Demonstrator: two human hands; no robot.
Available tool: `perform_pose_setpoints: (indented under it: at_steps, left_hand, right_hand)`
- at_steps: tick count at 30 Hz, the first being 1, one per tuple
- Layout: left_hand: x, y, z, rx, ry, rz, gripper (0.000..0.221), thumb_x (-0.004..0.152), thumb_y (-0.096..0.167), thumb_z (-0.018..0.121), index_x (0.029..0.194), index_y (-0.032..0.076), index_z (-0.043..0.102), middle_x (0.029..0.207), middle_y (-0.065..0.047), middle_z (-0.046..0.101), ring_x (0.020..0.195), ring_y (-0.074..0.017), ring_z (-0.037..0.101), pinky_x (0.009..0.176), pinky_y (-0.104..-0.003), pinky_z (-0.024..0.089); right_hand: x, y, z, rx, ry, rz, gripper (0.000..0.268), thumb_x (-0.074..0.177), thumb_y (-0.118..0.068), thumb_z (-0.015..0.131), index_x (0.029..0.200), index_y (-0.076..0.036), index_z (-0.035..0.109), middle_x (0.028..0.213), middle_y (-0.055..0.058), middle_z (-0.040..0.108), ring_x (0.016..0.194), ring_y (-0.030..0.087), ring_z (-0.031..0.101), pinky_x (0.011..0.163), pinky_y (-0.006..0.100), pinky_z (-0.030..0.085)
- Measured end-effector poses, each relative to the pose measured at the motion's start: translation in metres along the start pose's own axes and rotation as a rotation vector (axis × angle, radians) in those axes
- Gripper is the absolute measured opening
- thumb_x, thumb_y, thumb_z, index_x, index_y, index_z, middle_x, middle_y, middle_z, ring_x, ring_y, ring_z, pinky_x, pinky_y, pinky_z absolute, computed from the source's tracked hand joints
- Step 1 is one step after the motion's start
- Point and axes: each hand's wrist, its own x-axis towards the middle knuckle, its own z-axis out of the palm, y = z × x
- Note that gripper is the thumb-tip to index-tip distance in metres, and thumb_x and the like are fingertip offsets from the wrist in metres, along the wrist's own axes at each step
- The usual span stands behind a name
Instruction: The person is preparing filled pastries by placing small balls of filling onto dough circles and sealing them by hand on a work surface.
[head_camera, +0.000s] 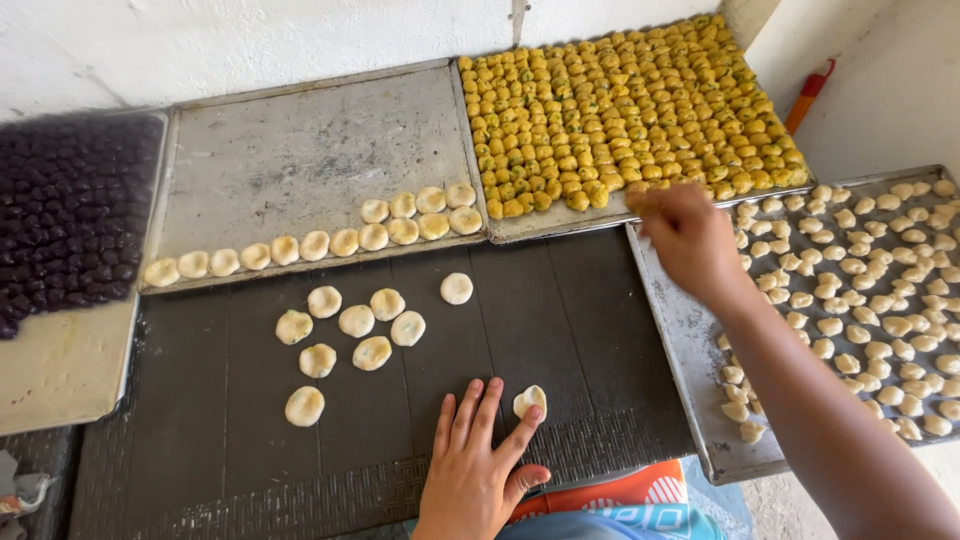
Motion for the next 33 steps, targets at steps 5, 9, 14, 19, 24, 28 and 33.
perform_pose_setpoints:
  at_steps: [5,9,14,19,24,28,33]
  left_hand:
    - [0.023,0.000,-0.006,-0.237,0.195,-0.193,0.025,0.102,0.030,0.063,0.122,0.020,0.074,0.109,0.003,0.070,0.095,-0.0243,0.062,0.079,-0.043,0.043]
    - [0.038,0.002,0.007,-0.205,0.139,-0.278,0.020,0.094,0.032,0.078,0.110,0.020,0.080,0.090,0.001,0.062,0.078,-0.0281,0.057,0.061,-0.047,0.040]
    - [0.046,0.007,0.012,-0.168,0.021,-0.323,0.007,0.099,0.015,0.063,0.093,0.020,0.063,0.090,-0.003,0.056,0.080,-0.0294,0.054,0.067,-0.046,0.041]
    - [0.042,0.002,-0.004,-0.477,-0.050,-0.288,0.007,0.101,0.012,0.061,0.100,0.018,0.058,0.098,0.001,0.067,0.083,-0.0256,0.059,0.077,-0.043,0.040]
    - [0.029,-0.008,-0.005,-0.735,-0.018,-0.268,0.023,0.093,0.004,0.075,0.112,0.012,0.064,0.100,-0.002,0.071,0.090,-0.0216,0.067,0.085,-0.037,0.054]
    - [0.026,-0.006,-0.009,-0.754,0.113,-0.144,0.024,0.097,0.006,0.073,0.121,0.008,0.073,0.121,-0.010,0.066,0.106,-0.0271,0.068,0.095,-0.039,0.057]
    - [0.033,0.009,-0.027,-1.025,0.293,-0.272,0.018,0.093,0.000,0.076,0.110,0.006,0.074,0.102,-0.009,0.080,0.090,-0.0182,0.080,0.080,-0.029,0.067]
  right_hand:
    - [-0.116,-0.067,0.008,0.512,-0.255,0.017,0.033,0.088,-0.011,0.079,0.121,-0.011,0.078,0.124,0.009,0.071,0.108,0.017,0.076,0.090,0.025,0.065]
    - [-0.165,-0.081,0.055,0.374,-0.099,-0.127,0.029,0.087,-0.006,0.080,0.116,-0.010,0.076,0.099,0.002,0.078,0.073,0.010,0.073,0.069,0.024,0.061]
    - [-0.198,-0.074,0.059,-0.092,-0.075,-0.477,0.020,0.098,-0.023,0.072,0.115,-0.014,0.074,0.113,0.000,0.071,0.094,0.026,0.063,0.077,0.040,0.050]
    - [-0.175,-0.056,0.069,0.088,-0.202,-0.319,0.018,0.089,-0.007,0.070,0.106,-0.014,0.071,0.109,0.004,0.068,0.096,0.028,0.062,0.084,0.041,0.049]
    - [-0.172,-0.066,0.074,-0.028,-0.260,-0.379,0.026,0.095,-0.020,0.068,0.120,-0.018,0.072,0.122,0.002,0.067,0.102,0.028,0.058,0.080,0.043,0.045]
    - [-0.185,-0.065,0.067,0.323,-0.254,-0.204,0.018,0.091,-0.004,0.070,0.107,-0.013,0.071,0.107,0.002,0.073,0.094,0.021,0.068,0.081,0.034,0.053]
    - [-0.169,-0.079,0.034,0.998,-0.494,0.111,0.051,0.088,-0.014,0.084,0.134,0.003,0.071,0.110,0.011,0.068,0.098,0.019,0.076,0.086,0.031,0.068]
